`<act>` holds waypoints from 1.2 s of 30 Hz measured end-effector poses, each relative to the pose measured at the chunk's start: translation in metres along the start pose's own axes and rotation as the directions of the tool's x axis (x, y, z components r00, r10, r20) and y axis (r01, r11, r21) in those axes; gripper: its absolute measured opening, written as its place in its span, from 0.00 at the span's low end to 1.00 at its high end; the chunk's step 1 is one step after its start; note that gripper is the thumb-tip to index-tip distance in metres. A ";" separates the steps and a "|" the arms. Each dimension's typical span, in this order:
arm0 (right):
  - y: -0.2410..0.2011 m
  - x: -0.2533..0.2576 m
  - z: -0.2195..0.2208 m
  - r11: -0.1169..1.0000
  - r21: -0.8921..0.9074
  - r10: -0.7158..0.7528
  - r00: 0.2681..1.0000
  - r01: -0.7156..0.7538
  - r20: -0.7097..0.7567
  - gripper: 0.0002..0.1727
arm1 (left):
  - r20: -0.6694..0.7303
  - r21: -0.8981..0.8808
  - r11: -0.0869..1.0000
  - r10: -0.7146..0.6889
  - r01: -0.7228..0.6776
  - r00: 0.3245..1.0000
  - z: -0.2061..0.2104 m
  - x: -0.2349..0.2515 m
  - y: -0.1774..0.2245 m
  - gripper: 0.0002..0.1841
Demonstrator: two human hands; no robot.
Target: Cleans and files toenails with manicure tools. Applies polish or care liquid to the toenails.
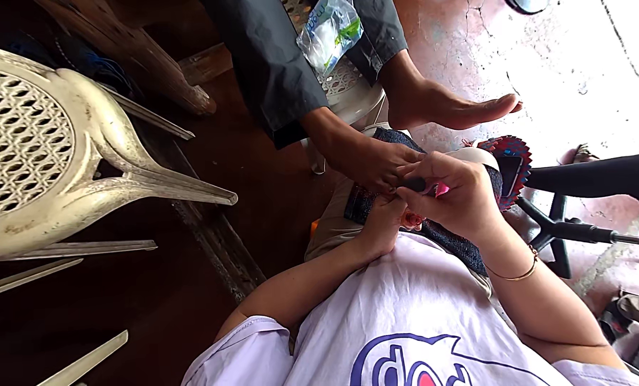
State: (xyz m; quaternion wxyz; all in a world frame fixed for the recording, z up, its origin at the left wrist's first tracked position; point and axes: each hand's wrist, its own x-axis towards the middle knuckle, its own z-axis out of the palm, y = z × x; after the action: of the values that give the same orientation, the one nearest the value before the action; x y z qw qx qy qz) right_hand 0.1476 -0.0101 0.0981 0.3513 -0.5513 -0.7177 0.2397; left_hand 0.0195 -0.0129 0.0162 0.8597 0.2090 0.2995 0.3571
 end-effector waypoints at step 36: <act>-0.004 -0.002 0.004 0.992 -0.115 -0.045 0.999 0.045 0.002 0.06 | 0.013 -0.016 0.999 0.030 -0.030 0.999 -0.001 -0.001 -0.001 0.16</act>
State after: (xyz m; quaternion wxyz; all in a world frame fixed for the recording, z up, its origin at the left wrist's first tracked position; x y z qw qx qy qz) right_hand 0.1421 -0.0126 0.0976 0.3247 -0.5545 -0.7423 0.1898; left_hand 0.0189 -0.0138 0.0150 0.8579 0.2092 0.2877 0.3709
